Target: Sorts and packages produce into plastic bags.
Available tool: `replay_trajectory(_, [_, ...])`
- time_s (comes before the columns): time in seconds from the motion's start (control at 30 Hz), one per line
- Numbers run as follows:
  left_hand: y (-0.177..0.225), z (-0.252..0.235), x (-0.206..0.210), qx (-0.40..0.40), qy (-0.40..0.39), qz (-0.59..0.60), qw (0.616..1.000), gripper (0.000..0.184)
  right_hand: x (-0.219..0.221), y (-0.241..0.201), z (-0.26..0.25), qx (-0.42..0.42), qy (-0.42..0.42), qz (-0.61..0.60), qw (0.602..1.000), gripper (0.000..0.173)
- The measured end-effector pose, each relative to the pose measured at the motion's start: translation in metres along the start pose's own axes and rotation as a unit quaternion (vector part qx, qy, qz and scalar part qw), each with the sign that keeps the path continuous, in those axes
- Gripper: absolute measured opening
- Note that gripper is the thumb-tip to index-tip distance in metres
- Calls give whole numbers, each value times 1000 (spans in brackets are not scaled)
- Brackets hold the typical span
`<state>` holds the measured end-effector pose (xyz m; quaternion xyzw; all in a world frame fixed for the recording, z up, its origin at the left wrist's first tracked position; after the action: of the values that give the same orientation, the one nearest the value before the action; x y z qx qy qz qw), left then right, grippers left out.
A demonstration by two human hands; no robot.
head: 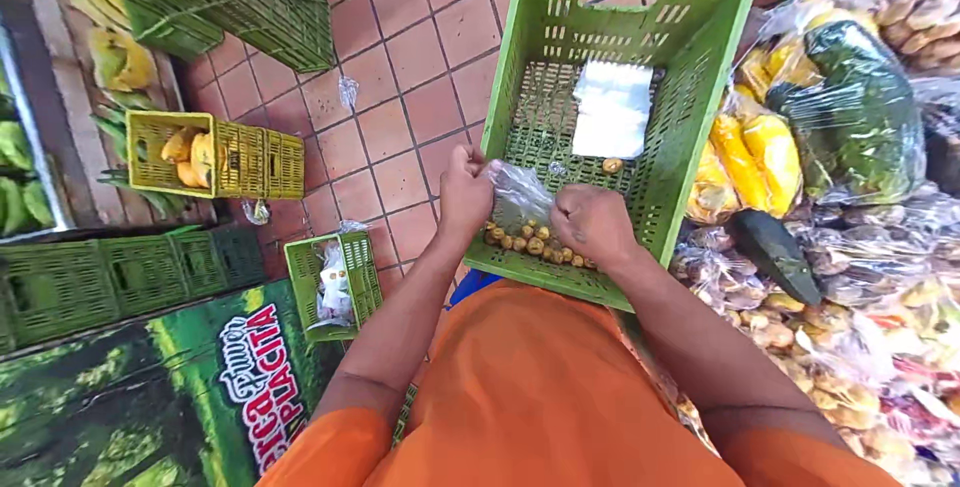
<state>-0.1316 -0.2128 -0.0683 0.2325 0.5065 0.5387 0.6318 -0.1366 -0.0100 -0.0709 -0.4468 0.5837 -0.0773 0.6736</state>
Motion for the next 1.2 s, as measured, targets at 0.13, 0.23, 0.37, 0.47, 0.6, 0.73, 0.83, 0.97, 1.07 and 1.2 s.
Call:
replay_trajectory(0.13, [35, 13, 32, 20, -148, 335, 930, 13, -11, 53, -22, 185, -7, -57, 981, 28])
replay_trajectory(0.23, [35, 7, 41, 153, -170, -22, 973, 12, -23, 59, -26, 193, 7, -44, 980, 24])
replay_trajectory(0.37, [-28, -34, 54, 67, -171, -367, 912, 27, 4, 42, -12, 120, -73, 18, 990, 22])
replay_trajectory(0.47, [-48, -39, 56, 44, -162, -359, 918, 38, 47, 98, 6, 233, -157, 25, 959, 40])
replay_trajectory(0.6, [-53, -27, 15, -68, -100, -149, 981, 51, 121, 182, 75, 360, -410, 65, 836, 53])
replay_trajectory(0.73, [-64, -6, -49, -83, 20, 117, 989, 52, 161, 178, 109, 305, -538, 180, 765, 68])
replay_trajectory(0.83, [-62, 23, -97, -58, 77, 210, 973, 52, 174, 179, 112, 288, -552, 235, 747, 55])
replay_trajectory(0.97, [-67, 68, -174, -17, 188, 234, 954, 48, 184, 175, 107, 250, -559, 269, 744, 38])
replay_trajectory(1.07, [-81, 109, -226, -3, 275, 214, 937, 50, 185, 175, 101, 223, -558, 276, 750, 37])
replay_trajectory(1.2, [-119, 157, -266, -42, 349, 199, 915, 48, 168, 177, 70, 229, -496, 204, 812, 61])
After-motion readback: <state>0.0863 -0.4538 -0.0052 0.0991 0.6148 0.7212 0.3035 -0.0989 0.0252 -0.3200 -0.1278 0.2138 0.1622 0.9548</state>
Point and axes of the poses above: each hand's wrist, its own z-axis away from the middle knuckle, its own x-axis out of the palm, y = z × x, the point moved 6 cm from there along -z, towards the middle knuckle, and after that the axes turned 2 degrees about -y, right-handed, at the moved point
